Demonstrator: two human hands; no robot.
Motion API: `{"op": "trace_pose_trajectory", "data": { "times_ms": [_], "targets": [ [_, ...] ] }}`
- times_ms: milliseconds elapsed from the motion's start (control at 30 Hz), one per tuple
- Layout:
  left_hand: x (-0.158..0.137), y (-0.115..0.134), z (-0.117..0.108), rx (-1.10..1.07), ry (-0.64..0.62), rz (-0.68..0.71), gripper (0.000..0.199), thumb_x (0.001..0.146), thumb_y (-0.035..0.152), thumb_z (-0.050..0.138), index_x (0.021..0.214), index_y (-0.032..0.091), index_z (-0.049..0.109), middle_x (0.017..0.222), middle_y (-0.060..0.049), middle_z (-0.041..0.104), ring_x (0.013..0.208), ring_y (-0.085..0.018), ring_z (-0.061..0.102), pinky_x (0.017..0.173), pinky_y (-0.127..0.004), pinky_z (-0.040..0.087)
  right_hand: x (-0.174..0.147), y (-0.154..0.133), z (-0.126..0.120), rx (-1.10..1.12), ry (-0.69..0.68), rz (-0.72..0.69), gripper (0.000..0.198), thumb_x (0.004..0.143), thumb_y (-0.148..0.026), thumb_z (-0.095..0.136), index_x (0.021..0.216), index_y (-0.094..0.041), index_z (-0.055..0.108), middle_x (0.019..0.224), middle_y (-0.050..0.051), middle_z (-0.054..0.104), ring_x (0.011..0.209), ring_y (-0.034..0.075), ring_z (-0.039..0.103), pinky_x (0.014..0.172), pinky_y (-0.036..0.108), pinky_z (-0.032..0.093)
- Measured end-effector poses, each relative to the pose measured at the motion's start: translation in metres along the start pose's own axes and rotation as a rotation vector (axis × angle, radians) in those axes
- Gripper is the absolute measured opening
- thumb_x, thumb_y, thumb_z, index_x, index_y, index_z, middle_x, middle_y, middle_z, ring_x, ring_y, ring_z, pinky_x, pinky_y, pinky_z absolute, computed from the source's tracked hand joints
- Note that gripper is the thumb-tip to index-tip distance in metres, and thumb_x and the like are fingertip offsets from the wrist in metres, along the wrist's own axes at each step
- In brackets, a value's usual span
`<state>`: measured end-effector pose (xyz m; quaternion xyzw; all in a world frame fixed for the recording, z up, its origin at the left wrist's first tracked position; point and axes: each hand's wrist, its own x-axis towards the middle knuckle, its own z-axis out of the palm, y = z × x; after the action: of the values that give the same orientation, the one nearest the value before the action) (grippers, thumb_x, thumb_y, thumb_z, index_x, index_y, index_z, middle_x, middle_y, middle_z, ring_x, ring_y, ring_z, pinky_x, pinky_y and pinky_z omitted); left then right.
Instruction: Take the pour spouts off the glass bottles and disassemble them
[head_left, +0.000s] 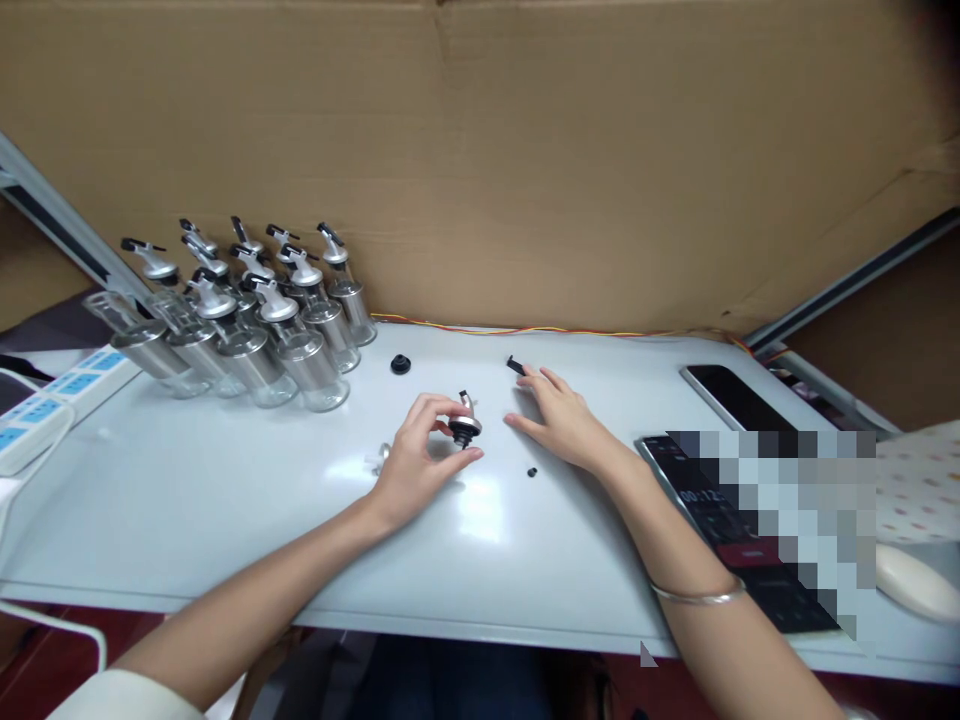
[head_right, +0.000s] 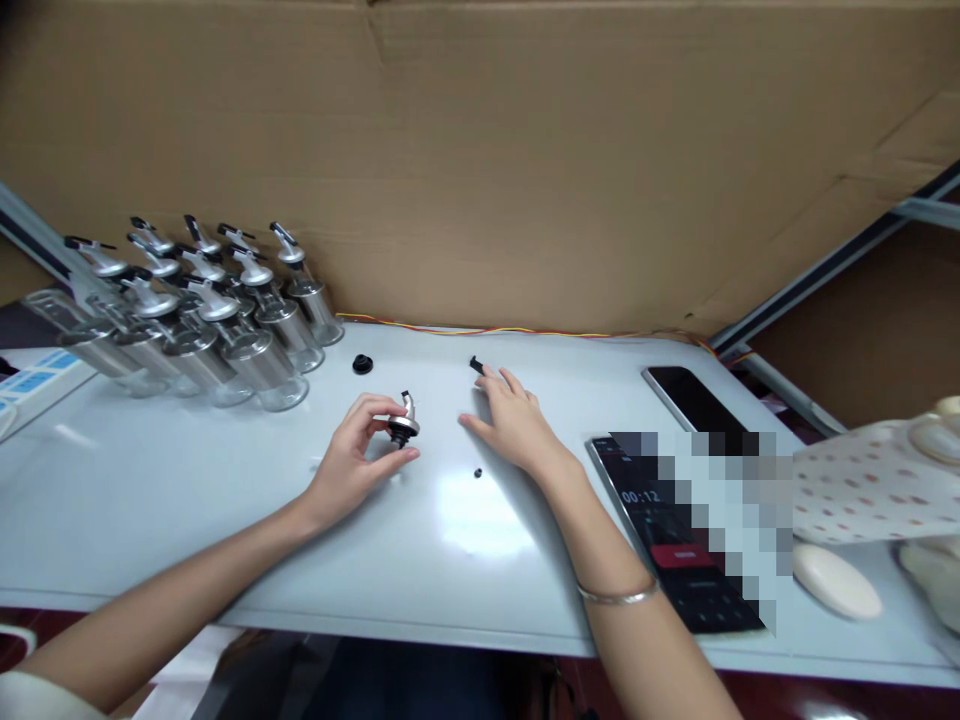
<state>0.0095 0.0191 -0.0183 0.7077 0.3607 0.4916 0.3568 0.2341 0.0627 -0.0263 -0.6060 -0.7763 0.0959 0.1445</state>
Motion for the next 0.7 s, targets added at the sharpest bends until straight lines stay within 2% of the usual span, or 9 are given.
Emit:
{"op": "trace_pose_trajectory", "data": {
  "times_ms": [67,167,233,300,400,500,700],
  "targets": [
    [0.0,0.001,0.0,0.019,-0.008,0.0,0.027,0.076,0.02,0.069,0.099,0.021,0.055,0.1,-0.005,0.052,0.095,-0.017,0.055,0.079,-0.031,0.048,0.0,0.001,0.0,0.022,-0.017,-0.005,0.046,0.083,-0.042,0.056,0.121,-0.016,0.051,0.138,0.017,0.047,0.132,0.035,0.037,0.103,0.051,0.035],
    [0.0,0.001,-0.001,0.02,-0.004,-0.008,0.026,0.077,0.021,0.068,0.1,0.021,0.055,0.102,-0.005,0.051,0.097,-0.018,0.054,0.08,-0.032,0.049,-0.002,-0.001,-0.004,0.08,0.02,-0.027,0.037,0.084,-0.037,0.056,0.114,-0.016,0.053,0.119,0.015,0.061,0.113,0.03,0.054,0.094,0.045,0.043],
    [0.0,0.0,-0.001,0.003,0.003,-0.022,0.027,0.077,0.021,0.068,0.1,0.022,0.055,0.104,-0.005,0.049,0.098,-0.017,0.055,0.08,-0.031,0.049,-0.004,-0.004,-0.008,0.107,0.041,-0.038,0.028,0.085,-0.031,0.055,0.109,-0.017,0.055,0.106,0.013,0.065,0.101,0.027,0.059,0.087,0.041,0.047],
    [0.0,0.0,-0.001,-0.017,0.012,-0.039,0.027,0.076,0.021,0.069,0.1,0.022,0.056,0.106,-0.006,0.047,0.099,-0.017,0.055,0.079,-0.031,0.05,-0.005,-0.007,-0.011,0.101,0.045,-0.046,0.024,0.085,-0.023,0.053,0.107,-0.016,0.057,0.098,0.011,0.066,0.093,0.025,0.061,0.083,0.039,0.048],
    [0.0,-0.001,-0.001,-0.034,0.017,-0.051,0.028,0.076,0.02,0.069,0.101,0.022,0.056,0.112,-0.006,0.048,0.1,-0.017,0.055,0.079,-0.03,0.049,-0.006,-0.01,-0.013,0.036,0.015,-0.052,0.022,0.085,-0.017,0.051,0.105,-0.014,0.06,0.098,0.012,0.065,0.09,0.025,0.061,0.082,0.038,0.047],
    [0.0,0.0,-0.001,-0.033,0.008,-0.044,0.027,0.077,0.018,0.067,0.102,0.023,0.057,0.115,-0.007,0.052,0.103,-0.018,0.055,0.08,-0.029,0.048,-0.007,-0.014,-0.015,-0.031,-0.041,-0.033,0.02,0.085,-0.012,0.047,0.093,-0.014,0.065,0.095,0.012,0.065,0.085,0.023,0.062,0.079,0.035,0.047],
    [0.001,0.002,-0.002,0.009,-0.024,-0.047,0.026,0.079,0.015,0.064,0.104,0.022,0.059,0.103,-0.005,0.062,0.096,-0.017,0.058,0.081,-0.031,0.048,-0.009,-0.019,-0.018,-0.103,-0.023,0.018,0.018,0.077,-0.007,0.049,0.078,-0.017,0.063,0.084,0.008,0.065,0.074,0.021,0.061,0.068,0.031,0.043]
  ]
}}
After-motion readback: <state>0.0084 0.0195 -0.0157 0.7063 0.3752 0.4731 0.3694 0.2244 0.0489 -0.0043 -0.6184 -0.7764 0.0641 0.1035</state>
